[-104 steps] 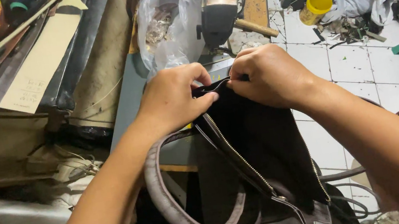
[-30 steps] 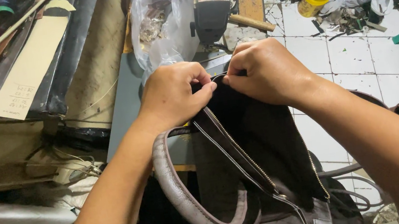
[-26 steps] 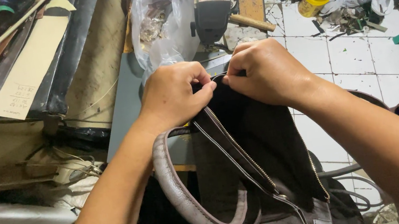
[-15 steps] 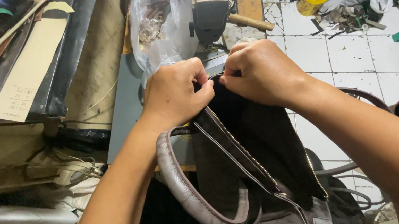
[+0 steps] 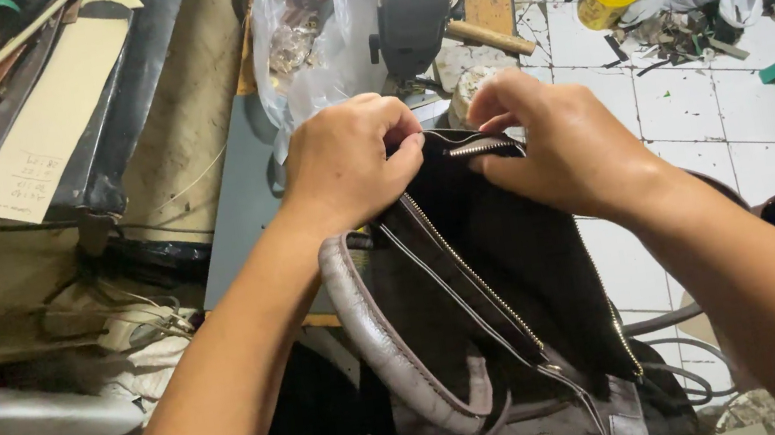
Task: Inspecting and adjusting the zipper and top edge of a leather tote bag
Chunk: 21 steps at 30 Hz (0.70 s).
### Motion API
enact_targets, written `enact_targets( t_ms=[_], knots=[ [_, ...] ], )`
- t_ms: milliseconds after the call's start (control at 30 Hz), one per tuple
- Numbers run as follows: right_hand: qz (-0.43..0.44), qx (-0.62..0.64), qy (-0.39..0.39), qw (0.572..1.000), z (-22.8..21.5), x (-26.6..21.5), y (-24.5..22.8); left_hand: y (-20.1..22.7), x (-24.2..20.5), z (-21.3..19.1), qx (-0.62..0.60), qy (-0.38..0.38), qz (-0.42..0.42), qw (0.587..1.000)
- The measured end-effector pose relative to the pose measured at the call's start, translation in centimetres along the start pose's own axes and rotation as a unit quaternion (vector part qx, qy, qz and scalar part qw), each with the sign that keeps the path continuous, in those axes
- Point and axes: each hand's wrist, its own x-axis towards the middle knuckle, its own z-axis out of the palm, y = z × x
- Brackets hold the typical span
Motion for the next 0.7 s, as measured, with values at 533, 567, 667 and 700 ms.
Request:
enact_targets(
  t_ms=[533,567,667,700],
  knots=[
    [-0.119,0.063,0.011,0.991,-1.3,-0.6,1.3,0.2,0.2,0.5,0.009,0.005,-0.007,1.0],
    [-0.114,0.078,0.007,0.99,-1.6,-0.9,0.9,0.1,0.2,0.4,0.005,0.007,-0.008,1.0],
    [-0.088,0.086,0.008,0.992,-1.7,-1.1,0.7,0.0,0.3,0.6,0.0,0.012,-0.003,1.0],
    [-0.069,0.078,0.012,0.994,-1.6,-1.1,0.8,0.0,0.4,0.7,0.001,0.015,0.002,1.0]
  ],
)
